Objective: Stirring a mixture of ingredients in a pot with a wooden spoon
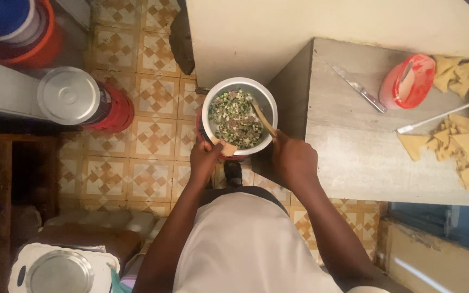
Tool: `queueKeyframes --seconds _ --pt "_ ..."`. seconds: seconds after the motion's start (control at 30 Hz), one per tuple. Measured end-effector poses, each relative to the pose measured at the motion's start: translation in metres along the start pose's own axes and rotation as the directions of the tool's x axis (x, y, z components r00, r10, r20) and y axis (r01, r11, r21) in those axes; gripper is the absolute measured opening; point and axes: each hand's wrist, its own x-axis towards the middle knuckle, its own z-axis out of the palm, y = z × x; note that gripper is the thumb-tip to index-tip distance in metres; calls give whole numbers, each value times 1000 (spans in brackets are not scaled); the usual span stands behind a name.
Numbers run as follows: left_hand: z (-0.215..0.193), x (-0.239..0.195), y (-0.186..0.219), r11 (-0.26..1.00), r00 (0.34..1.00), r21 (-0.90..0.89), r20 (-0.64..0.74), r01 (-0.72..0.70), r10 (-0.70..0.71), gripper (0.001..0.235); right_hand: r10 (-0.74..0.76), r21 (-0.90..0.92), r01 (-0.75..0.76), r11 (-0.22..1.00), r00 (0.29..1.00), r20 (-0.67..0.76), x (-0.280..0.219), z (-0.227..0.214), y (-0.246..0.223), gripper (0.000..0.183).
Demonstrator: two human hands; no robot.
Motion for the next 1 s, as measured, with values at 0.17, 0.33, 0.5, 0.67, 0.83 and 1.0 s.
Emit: queueKeyframes --seconds 0.17,0.33,0.5,0.67,0.83,1.0 --pt "-1 -1 4 999 999 24 18 26 -26 36 33 36 -34 999 999 25 10 12 2 37" --pt "-2 -5 13 1000 1000 12 19 23 -23 33 93 -7 -93 996 996 14 15 22 3 39" --pt "2 2 -1 1000 1000 -22 30 2 -1 33 139 56 -139 989 990 -11 4 4 -6 45" --pt "4 0 -2 999 999 13 24 33 -33 29 85 30 -86 996 996 25 8 17 5 44" --pt "4 3 -4 999 999 27 24 25 -26 29 84 92 -86 992 996 27 7 12 1 49" --pt "10 -8 6 994 998 -92 5 61 -61 27 96 81 -98 992 995 18 1 5 -5 51"
